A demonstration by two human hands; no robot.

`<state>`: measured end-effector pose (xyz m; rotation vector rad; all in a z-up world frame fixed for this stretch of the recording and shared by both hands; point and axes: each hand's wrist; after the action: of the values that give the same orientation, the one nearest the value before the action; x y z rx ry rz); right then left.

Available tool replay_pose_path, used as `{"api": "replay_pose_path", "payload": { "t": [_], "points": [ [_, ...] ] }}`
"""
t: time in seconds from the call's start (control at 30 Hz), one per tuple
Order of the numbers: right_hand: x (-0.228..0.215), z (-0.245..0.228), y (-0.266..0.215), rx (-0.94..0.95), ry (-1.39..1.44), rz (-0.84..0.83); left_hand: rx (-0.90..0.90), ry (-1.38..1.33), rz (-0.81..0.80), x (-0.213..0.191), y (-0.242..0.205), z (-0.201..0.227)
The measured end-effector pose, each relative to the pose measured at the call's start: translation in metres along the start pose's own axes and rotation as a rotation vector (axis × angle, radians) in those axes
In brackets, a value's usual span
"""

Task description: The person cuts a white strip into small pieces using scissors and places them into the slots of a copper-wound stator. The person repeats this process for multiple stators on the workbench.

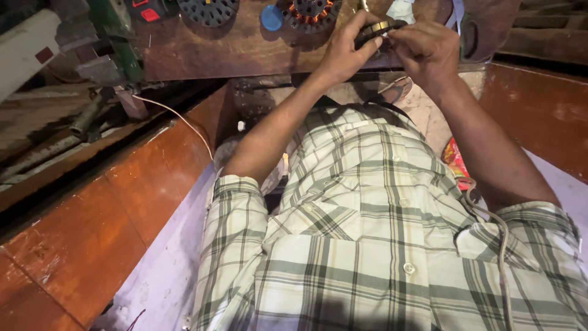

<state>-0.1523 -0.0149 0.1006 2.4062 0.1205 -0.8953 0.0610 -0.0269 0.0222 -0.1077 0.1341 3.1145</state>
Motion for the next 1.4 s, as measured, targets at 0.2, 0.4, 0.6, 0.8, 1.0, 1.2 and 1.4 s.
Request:
{"api": "replay_pose_path", "payload": {
  "t": [0.2, 0.4, 0.6, 0.8, 1.0, 1.2, 1.4],
  "points": [
    [-0.005, -0.008, 0.006, -0.15, -0.145, -0.06, -0.066, -0.037, 0.008, 0.007, -0.001, -0.002],
    [-0.011, 0.002, 0.01, -0.076, -0.112, -0.118, -0.033, -0.04, -0.013, 0.005, 0.003, 0.009],
    [-0.015, 0.01, 0.013, -0.012, -0.028, -0.148, -0.041, -0.059, -0.031, 0.004, 0.001, 0.011],
    [-0.014, 0.001, 0.014, -0.132, -0.134, -0.164, 0.013, -0.022, -0.02, 0.005, -0.002, 0.007],
    [-0.006, 0.0, 0.014, 0.168, -0.053, -0.064, -0.057, -0.013, -0.079, 0.001, 0.003, 0.01],
    [0.0, -0.003, -0.028, 0.298, 0.109, 0.086, 0.269, 0.077, -0.105, -0.009, -0.013, 0.014],
    [0.003, -0.014, -0.085, 0.315, 0.191, 0.043, 0.458, 0.216, -0.187, -0.015, -0.058, 0.014]
  ]
}}
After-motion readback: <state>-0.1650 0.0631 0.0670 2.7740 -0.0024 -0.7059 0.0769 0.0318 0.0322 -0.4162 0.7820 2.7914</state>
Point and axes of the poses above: each hand's wrist, its own y-axis towards the middle knuckle, its own x-axis out of the palm, z = x × y, and after that the axes turned 15 degrees about z, right-handed
